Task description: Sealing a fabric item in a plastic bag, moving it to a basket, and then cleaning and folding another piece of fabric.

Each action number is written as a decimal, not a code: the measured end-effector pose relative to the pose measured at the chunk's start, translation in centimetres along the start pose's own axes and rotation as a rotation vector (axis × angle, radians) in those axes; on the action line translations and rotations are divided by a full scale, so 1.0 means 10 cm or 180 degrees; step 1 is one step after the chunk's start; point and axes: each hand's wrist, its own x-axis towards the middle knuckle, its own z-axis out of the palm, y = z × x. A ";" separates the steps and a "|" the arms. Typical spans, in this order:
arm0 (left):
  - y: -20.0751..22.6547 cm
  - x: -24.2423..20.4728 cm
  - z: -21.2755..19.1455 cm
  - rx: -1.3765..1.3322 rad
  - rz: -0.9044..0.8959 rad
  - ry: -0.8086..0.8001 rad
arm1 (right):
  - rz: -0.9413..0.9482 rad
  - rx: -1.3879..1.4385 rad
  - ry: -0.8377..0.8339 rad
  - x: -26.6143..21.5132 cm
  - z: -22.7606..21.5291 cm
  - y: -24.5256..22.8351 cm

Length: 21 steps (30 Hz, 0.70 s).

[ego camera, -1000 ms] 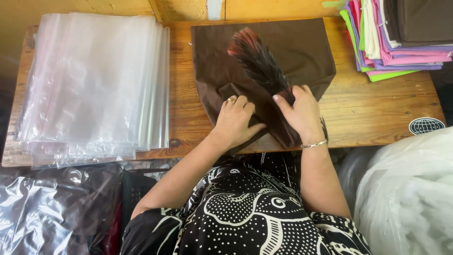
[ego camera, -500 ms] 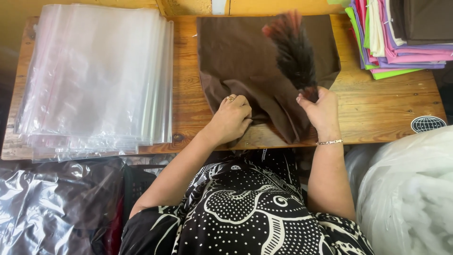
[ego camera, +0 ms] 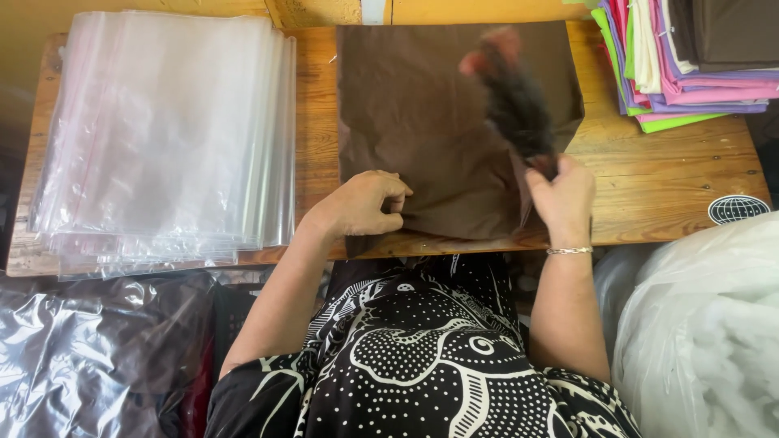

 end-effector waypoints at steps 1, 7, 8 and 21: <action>0.05 -0.04 -0.07 -0.0007 -0.0007 0.0008 | -0.0009 -0.0004 -0.0008 -0.02 -0.18 -0.01; 0.15 -0.02 -0.25 0.0084 -0.0563 -0.0629 | 0.0070 -0.0787 0.1567 -0.34 -0.99 -0.27; 0.12 0.03 -0.20 0.0221 -0.0491 -0.0091 | -0.0211 -0.0472 0.1646 -0.41 -1.06 -0.40; -0.48 0.61 0.49 0.2108 -0.0969 0.0492 | -0.2298 -0.1057 0.0586 -0.44 0.71 -1.32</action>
